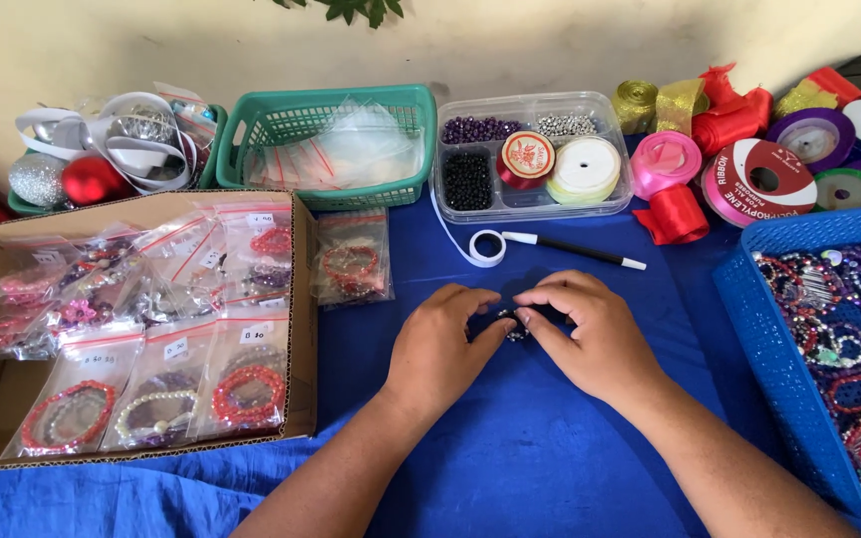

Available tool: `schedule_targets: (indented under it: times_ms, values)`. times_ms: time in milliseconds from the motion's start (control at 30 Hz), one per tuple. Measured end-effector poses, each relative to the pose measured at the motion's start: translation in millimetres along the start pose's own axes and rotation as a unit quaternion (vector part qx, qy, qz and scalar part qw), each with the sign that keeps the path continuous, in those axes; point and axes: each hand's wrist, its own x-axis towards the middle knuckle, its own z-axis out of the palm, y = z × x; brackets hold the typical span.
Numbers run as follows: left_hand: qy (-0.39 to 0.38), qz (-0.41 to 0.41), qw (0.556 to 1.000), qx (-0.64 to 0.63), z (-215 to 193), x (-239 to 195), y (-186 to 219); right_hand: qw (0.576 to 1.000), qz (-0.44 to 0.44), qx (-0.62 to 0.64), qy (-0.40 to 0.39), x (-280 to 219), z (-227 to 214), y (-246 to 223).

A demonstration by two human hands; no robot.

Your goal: Packing handmade bracelets into small plastic zip bags.

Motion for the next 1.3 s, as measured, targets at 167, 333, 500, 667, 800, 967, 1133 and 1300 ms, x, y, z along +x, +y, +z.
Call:
schedule_targets:
  times_ms: [167, 333, 500, 667, 800, 967, 1133, 1300]
  values:
    - [-0.012, -0.035, 0.999, 0.0, -2, 3, 4, 0.998, 0.054, 0.016, -0.009, 4, -4, -7]
    - [-0.001, -0.047, 0.999, -0.01, 0, 2, 2, 0.999, 0.043, 0.013, -0.001, 2, -1, -3]
    - [0.028, -0.056, 0.998, -0.018, -4, 2, 7, 0.999, 0.035, 0.007, -0.001, -1, 1, 2]
    - [0.117, 0.019, 0.987, 0.109, -40, 22, 17, 0.999, 0.049, 0.014, -0.005, 1, -2, -6]
    - [0.14, -0.083, 0.957, 0.239, -95, 64, 13, 0.999, 0.044, 0.01, -0.003, 2, -2, -4]
    - [0.159, -0.147, 0.915, 0.341, -126, 145, -100, 1.0, 0.012, 0.009, 0.008, 2, -1, -1]
    - [0.145, -0.245, 0.888, 0.362, -114, 173, -114, 0.998, 0.061, 0.013, -0.001, 1, -5, -5]
    - [0.042, -0.331, 0.854, 0.399, -103, 179, -94, 1.0, -0.003, 0.015, 0.004, 1, -2, 5]
